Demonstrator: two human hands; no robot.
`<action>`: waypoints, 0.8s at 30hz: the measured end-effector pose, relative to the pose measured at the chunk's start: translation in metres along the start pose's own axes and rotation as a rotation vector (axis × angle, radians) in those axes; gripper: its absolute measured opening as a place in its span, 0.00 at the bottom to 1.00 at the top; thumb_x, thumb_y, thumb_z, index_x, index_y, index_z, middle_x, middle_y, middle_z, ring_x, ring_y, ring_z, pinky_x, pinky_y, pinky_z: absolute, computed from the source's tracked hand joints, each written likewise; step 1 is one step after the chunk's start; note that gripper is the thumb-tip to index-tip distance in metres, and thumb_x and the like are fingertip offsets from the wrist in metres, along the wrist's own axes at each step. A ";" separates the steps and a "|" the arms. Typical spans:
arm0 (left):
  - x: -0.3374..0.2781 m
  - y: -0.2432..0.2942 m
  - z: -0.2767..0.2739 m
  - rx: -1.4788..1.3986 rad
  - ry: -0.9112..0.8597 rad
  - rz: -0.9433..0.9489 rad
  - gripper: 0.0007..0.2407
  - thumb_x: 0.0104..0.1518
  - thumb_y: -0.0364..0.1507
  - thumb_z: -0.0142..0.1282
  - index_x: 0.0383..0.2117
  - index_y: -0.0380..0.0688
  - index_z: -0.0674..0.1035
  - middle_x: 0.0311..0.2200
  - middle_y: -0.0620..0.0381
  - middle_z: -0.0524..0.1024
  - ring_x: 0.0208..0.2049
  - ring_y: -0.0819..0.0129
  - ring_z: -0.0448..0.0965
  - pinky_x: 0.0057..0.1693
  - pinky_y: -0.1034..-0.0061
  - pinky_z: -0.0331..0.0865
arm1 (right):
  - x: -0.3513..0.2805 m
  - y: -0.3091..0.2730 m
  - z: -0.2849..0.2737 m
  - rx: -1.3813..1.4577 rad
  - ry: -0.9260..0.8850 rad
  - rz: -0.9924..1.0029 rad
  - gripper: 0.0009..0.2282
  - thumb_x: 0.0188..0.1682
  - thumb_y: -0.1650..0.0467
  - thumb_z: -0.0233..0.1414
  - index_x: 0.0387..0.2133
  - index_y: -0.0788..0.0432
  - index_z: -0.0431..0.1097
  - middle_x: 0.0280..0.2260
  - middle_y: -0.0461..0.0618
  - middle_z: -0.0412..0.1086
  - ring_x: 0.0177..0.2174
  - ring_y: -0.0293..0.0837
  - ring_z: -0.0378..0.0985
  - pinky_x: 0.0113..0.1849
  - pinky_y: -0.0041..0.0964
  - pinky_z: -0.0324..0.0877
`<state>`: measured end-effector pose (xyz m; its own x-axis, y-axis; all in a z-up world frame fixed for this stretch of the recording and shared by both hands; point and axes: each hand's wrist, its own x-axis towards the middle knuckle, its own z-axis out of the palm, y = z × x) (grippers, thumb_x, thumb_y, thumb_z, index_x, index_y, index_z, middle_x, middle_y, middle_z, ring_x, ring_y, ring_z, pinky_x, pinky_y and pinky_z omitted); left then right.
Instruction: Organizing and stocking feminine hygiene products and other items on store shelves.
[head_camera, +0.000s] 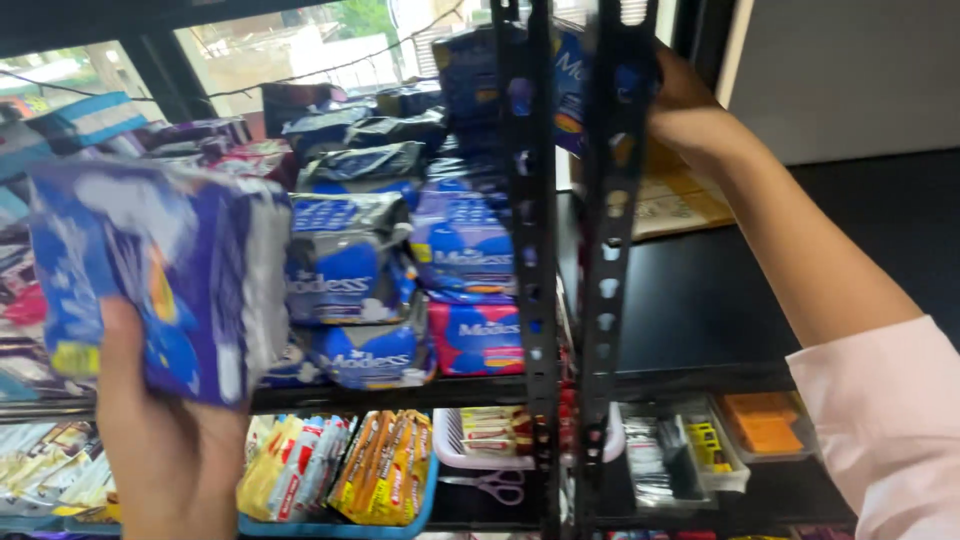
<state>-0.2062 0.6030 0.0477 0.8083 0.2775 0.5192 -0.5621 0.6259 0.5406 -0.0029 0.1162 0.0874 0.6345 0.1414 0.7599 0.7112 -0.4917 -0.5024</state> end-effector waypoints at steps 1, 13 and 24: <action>0.013 0.002 -0.012 0.001 -0.039 -0.022 0.22 0.67 0.34 0.52 0.65 0.39 0.67 0.61 0.52 0.73 0.61 0.62 0.75 0.67 0.61 0.68 | 0.002 -0.013 0.007 0.081 -0.064 0.062 0.28 0.48 0.66 0.62 0.63 0.58 0.64 0.54 0.54 0.72 0.52 0.45 0.75 0.51 0.38 0.71; 0.105 0.006 -0.008 0.170 -0.262 -0.051 0.21 0.64 0.32 0.57 0.62 0.44 0.67 0.58 0.56 0.75 0.58 0.65 0.77 0.62 0.66 0.74 | 0.080 -0.015 0.070 -0.265 0.003 -0.303 0.25 0.51 0.64 0.65 0.57 0.60 0.64 0.51 0.56 0.69 0.51 0.50 0.76 0.44 0.44 0.77; 0.155 -0.017 0.011 0.468 -0.444 -0.081 0.23 0.60 0.28 0.62 0.62 0.39 0.70 0.54 0.54 0.78 0.54 0.68 0.80 0.60 0.74 0.75 | 0.067 -0.029 0.067 -0.586 -0.116 -0.370 0.23 0.54 0.64 0.63 0.58 0.55 0.64 0.50 0.51 0.68 0.50 0.48 0.76 0.48 0.42 0.78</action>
<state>-0.0730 0.6270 0.1261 0.7584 -0.1477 0.6348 -0.6005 0.2204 0.7687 0.0392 0.1972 0.1256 0.4340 0.4636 0.7724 0.6269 -0.7712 0.1106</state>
